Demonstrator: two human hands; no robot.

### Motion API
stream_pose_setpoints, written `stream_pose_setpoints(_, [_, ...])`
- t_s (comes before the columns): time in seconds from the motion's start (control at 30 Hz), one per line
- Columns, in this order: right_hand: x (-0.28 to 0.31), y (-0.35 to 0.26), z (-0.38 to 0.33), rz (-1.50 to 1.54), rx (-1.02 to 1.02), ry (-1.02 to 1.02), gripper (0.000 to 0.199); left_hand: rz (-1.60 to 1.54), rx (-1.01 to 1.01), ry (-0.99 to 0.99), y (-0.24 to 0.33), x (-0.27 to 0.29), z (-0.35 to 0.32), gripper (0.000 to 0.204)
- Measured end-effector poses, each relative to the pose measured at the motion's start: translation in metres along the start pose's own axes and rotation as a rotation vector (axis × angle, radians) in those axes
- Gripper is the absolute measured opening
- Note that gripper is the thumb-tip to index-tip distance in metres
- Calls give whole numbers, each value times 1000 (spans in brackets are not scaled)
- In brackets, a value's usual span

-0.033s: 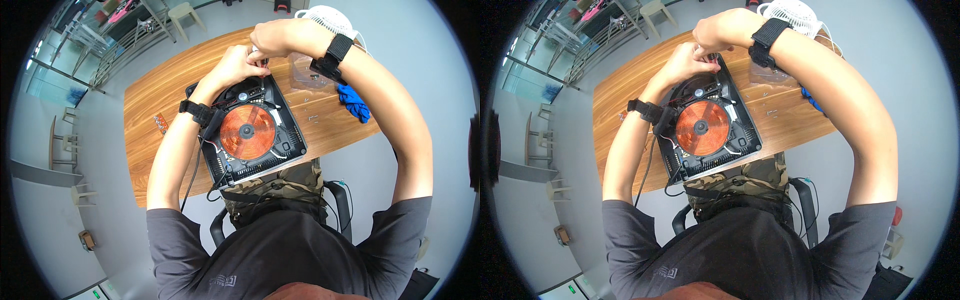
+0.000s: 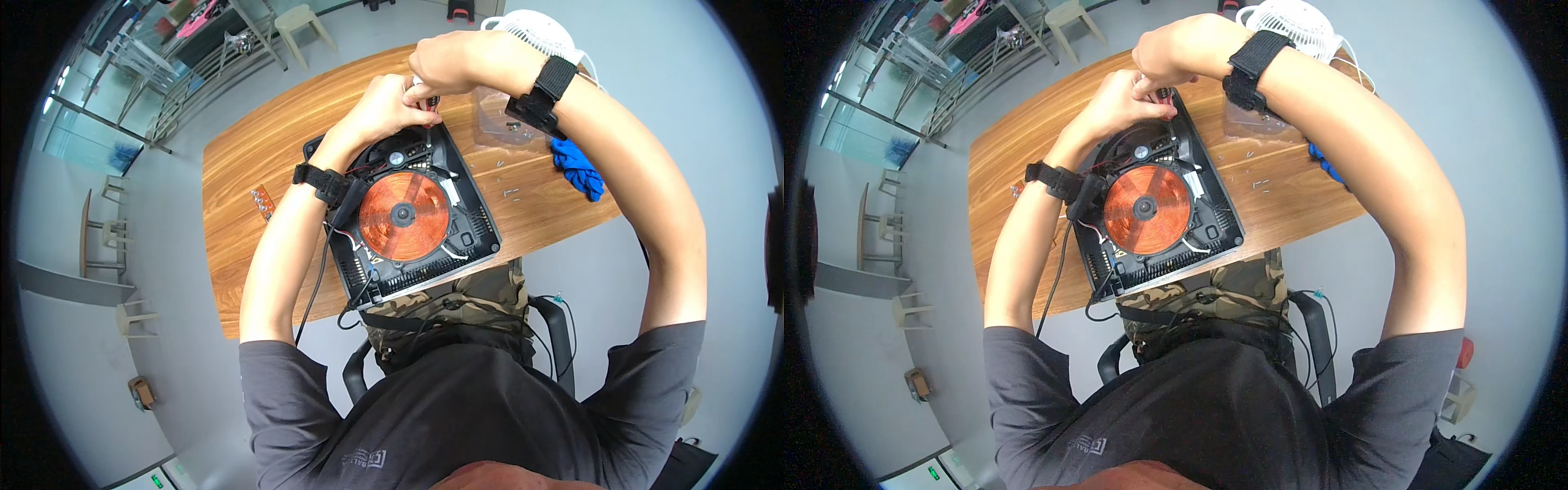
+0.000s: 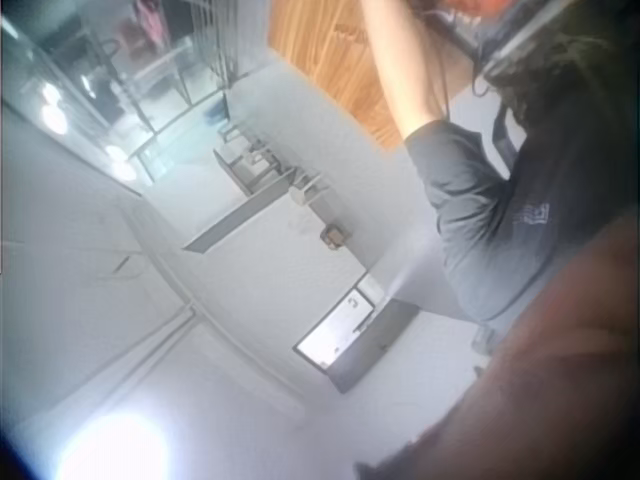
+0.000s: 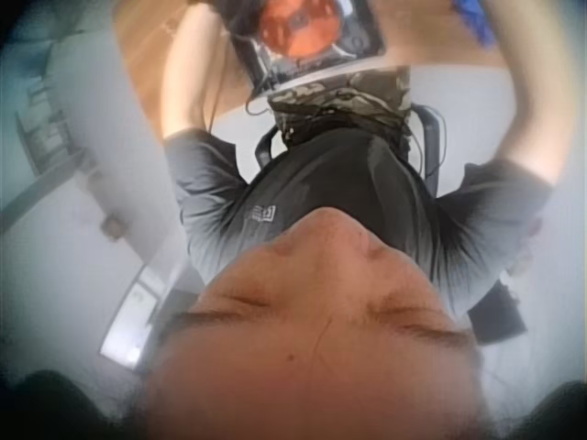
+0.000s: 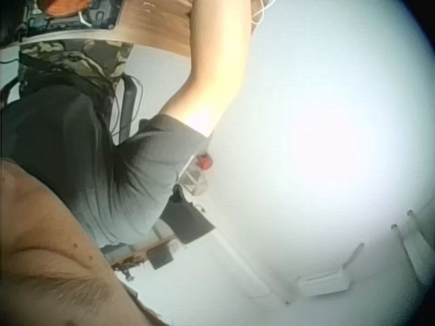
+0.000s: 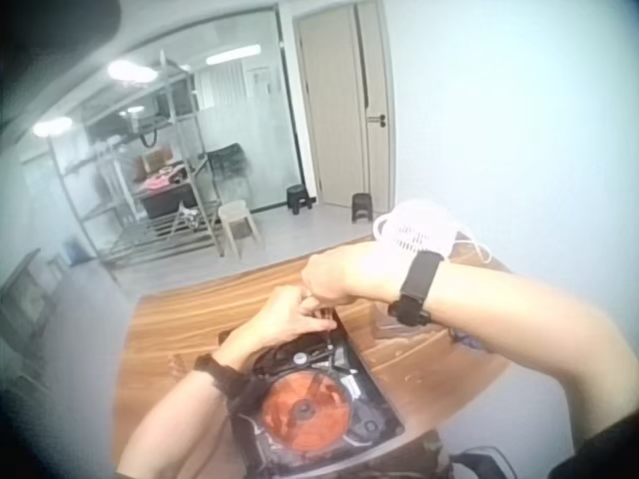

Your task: The person assembles an electronic device on a wooden table, using a screwdriver to tighten screws on a circuit board and securing a copper coil component. The person also handles a small fan and wires, placing them into the device housing.

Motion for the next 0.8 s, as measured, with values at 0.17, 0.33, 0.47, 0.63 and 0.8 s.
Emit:
stream_pose_setpoints(0.17, [-9, 10, -4, 88, 272, 181, 44, 30, 14, 70, -8, 0, 0, 27])
stream_pose_setpoints(0.33, [-7, 2, -3, 120, 220, 114, 42, -46, -28, -7, -17, -1, 3, 25])
stream_pose_setpoints(0.47, [-13, 3, 2, 116, 111, 81, 40, -1, 10, -25, -14, -5, 1, 31])
stream_pose_setpoints(0.63, [-11, 9, -8, 2, -25, 10, 49, 37, 26, 69, 2, -7, 1, 36])
stream_pose_setpoints(0.8, [-12, 15, -20, 101, 158, 153, 47, 102, 25, 88, 4, -3, 4, 38])
Point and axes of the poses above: each hand's wrist, its own z-axis towards the middle knuckle, its own x-axis out of the back of the hand, y = z × x, the point moved 1 cm from there along z, towards the middle knuckle, and after that the axes turned 1 degree about -x, right-handed, at the moved point
